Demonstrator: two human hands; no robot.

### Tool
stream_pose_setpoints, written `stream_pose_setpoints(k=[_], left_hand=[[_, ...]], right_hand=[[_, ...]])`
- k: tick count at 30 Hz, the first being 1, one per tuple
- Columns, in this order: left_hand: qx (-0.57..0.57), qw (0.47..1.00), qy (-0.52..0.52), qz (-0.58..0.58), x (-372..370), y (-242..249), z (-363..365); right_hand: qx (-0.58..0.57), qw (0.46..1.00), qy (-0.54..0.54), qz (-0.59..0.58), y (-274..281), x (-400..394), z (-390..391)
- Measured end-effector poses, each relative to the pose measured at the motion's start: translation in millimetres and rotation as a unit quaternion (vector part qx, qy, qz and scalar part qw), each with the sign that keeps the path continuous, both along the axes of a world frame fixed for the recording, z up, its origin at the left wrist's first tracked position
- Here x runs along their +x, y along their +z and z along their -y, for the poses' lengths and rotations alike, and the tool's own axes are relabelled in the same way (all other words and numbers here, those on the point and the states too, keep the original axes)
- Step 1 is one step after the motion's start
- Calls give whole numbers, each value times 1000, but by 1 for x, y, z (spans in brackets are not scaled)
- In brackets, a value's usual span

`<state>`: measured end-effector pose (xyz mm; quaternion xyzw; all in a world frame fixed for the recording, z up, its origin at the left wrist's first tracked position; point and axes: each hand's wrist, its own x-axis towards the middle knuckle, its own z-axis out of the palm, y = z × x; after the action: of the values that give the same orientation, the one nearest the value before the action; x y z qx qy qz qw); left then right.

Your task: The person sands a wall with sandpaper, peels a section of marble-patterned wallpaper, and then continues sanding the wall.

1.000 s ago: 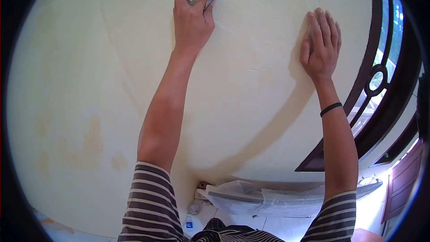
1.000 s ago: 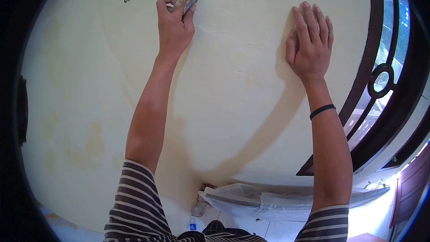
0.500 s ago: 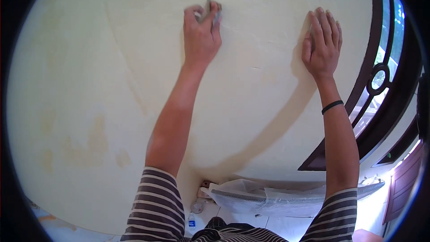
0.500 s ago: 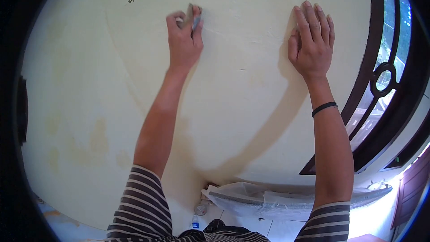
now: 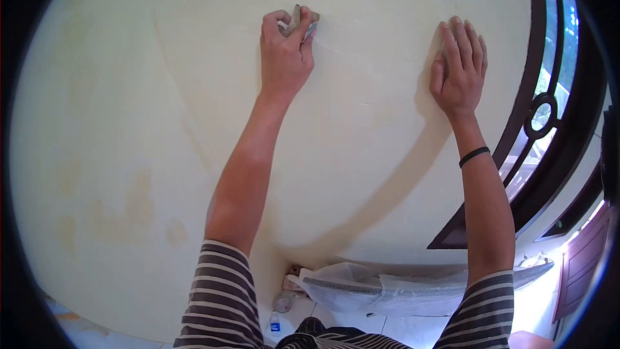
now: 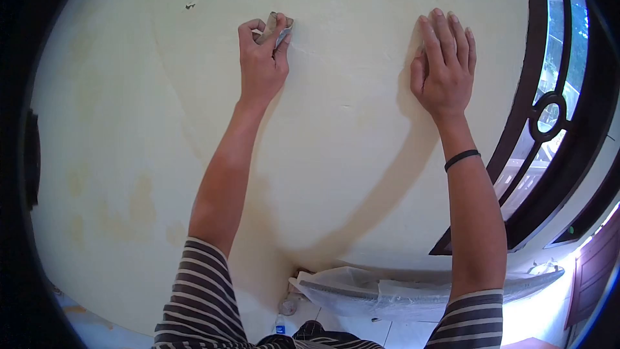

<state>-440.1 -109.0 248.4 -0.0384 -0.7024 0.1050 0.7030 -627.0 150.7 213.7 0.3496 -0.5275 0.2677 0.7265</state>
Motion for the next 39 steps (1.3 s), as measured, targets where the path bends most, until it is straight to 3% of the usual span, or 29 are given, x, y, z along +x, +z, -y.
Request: stream_pose_setpoints(k=[5, 10, 13, 16, 22, 28, 33, 39], left_hand=[[-25, 999, 26, -41, -7, 29, 4], [-22, 1000, 16, -12, -12, -12, -2], [-28, 999, 44, -9, -2, 14, -2], [-7, 999, 9, -47, -9, 35, -1], [-25, 999, 27, -18, -9, 0, -1], [-37, 997, 51, -32, -6, 45, -5], [-23, 998, 53, -2, 5, 6, -10], [-17, 995, 97, -12, 5, 41, -1]], right_hand=[[1, 1000, -3, -5, 2, -1, 0], [-5, 1000, -11, -4, 2, 0, 2], [-5, 1000, -8, -4, 1, 0, 2], [-3, 1000, -5, -7, 2, 0, 2], [-3, 1000, -9, 5, 1, 3, 1], [0, 1000, -5, 4, 2, -1, -1], [2, 1000, 4, 6, 2, 2, -2], [-2, 1000, 6, 11, 3, -2, -2]])
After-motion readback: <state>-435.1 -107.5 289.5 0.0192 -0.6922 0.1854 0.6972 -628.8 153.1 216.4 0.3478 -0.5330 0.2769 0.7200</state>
